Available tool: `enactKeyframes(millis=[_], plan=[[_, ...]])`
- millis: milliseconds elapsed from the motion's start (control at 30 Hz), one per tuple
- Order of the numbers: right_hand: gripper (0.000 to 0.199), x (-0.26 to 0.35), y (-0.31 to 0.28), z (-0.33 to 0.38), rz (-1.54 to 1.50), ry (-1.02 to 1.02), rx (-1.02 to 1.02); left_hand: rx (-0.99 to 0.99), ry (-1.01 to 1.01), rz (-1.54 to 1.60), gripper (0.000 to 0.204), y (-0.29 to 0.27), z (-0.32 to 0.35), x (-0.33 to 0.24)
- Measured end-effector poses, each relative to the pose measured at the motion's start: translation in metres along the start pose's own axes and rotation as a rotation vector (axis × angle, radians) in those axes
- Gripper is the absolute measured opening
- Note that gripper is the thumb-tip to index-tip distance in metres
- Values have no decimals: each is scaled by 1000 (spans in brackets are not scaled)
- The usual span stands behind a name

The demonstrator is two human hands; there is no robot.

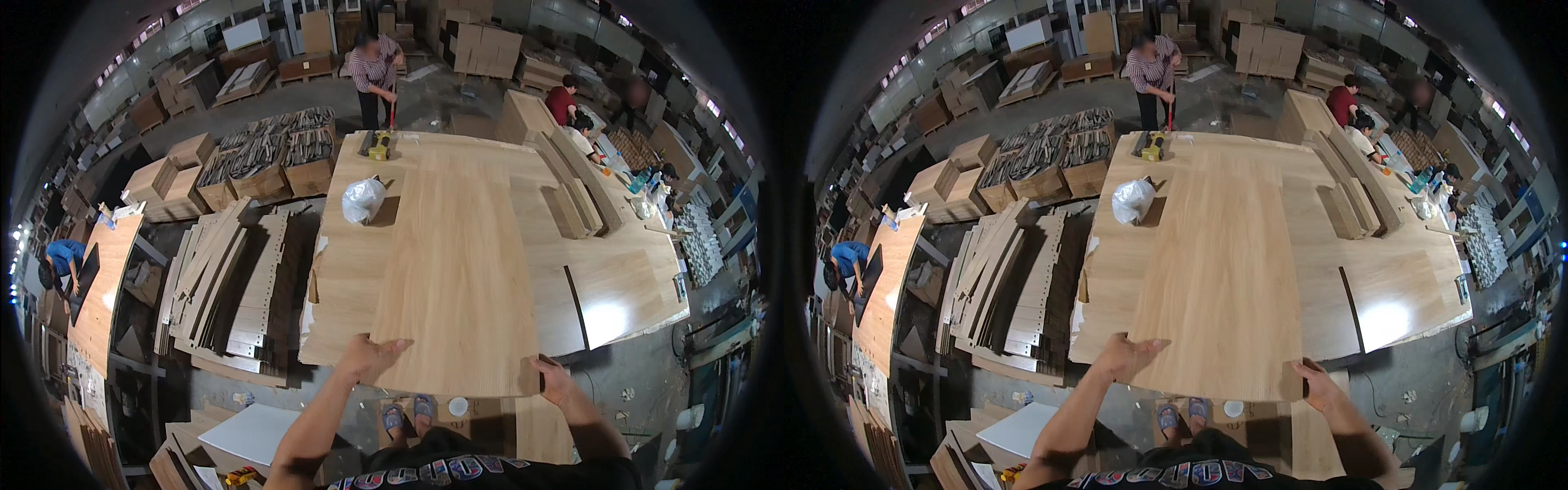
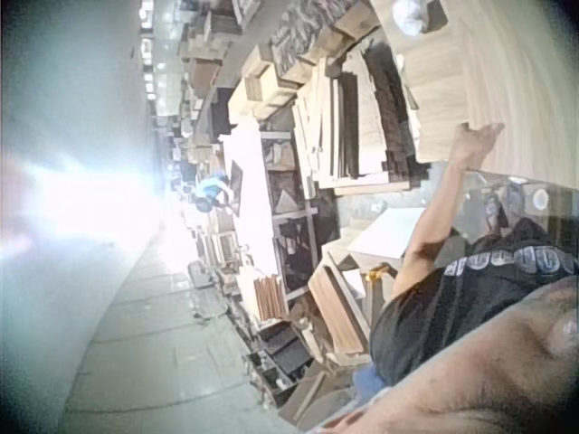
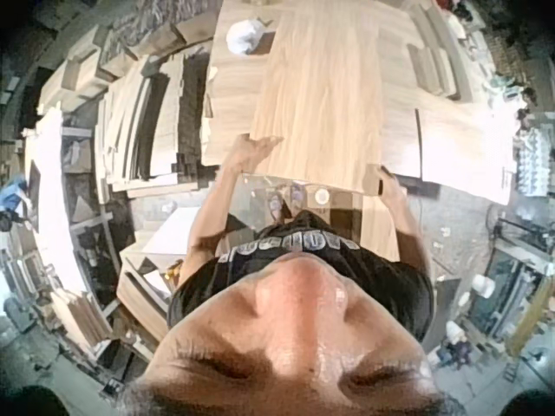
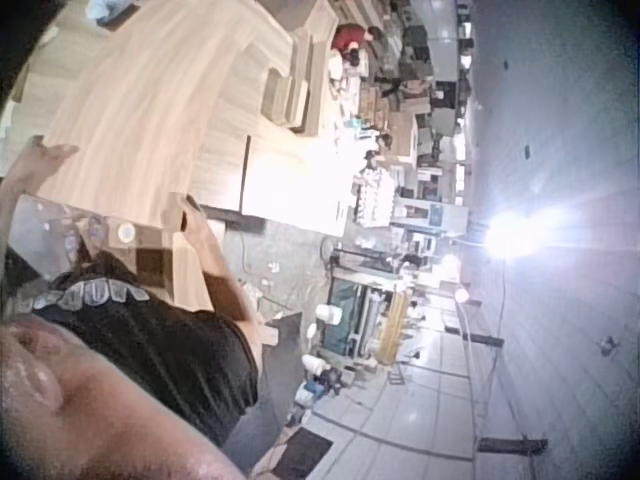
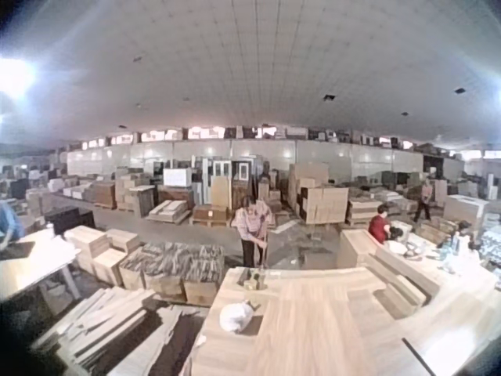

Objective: The person stacks wood panels on a workbench and uses a pneumatic nailer to attach a wooden strip to a large panel.

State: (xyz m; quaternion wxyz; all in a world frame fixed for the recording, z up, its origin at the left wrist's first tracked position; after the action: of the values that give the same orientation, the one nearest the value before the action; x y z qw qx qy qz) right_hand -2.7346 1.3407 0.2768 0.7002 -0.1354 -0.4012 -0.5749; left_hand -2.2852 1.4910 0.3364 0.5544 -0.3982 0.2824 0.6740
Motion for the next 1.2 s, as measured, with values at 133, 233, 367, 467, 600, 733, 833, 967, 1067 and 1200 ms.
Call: enactKeyframes(millis=[133,233,367,467,600,733,833,967,1067,1200], plan=[[34,-3,-4,-24,37,-61,-160,25,59,-57,52,0,-66,12],[31,9,-5,-67,39,-59,-234,29,48,181,53,5,-102,6],[32,21,-15,-144,56,-130,-177,0,215,172,54,-17,-188,40],[35,35,-16,-152,50,-101,-23,29,134,198,52,-22,-213,40],[71,28,-16,-117,769,-60,-287,-109,248,-514,92,-26,-178,30],[106,3,-4,-105,1135,-189,-90,-44,333,-601,102,-40,-157,90],[101,-13,-1,-108,1298,-331,-198,-107,260,-767,91,-24,-141,67],[77,-15,11,-120,1401,-322,-412,-141,245,-904,76,-26,-156,57],[68,-14,21,-113,1363,-266,-401,-132,253,-963,70,-27,-151,55],[59,-16,15,-118,1359,-310,-460,-126,269,-952,68,-27,-158,50]])
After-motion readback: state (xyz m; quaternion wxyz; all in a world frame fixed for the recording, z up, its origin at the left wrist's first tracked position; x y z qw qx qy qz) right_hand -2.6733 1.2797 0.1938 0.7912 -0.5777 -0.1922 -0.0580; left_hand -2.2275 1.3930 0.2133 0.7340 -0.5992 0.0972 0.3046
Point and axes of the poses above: each hand's wrist, its own z-axis away from the middle knuckle, its own y-axis out of the palm, x = y × z, the point moved 2 cm from there along -z, towards the middle knuckle, and after that the axes turned 4 degrees about z, right-handed, at the moved point
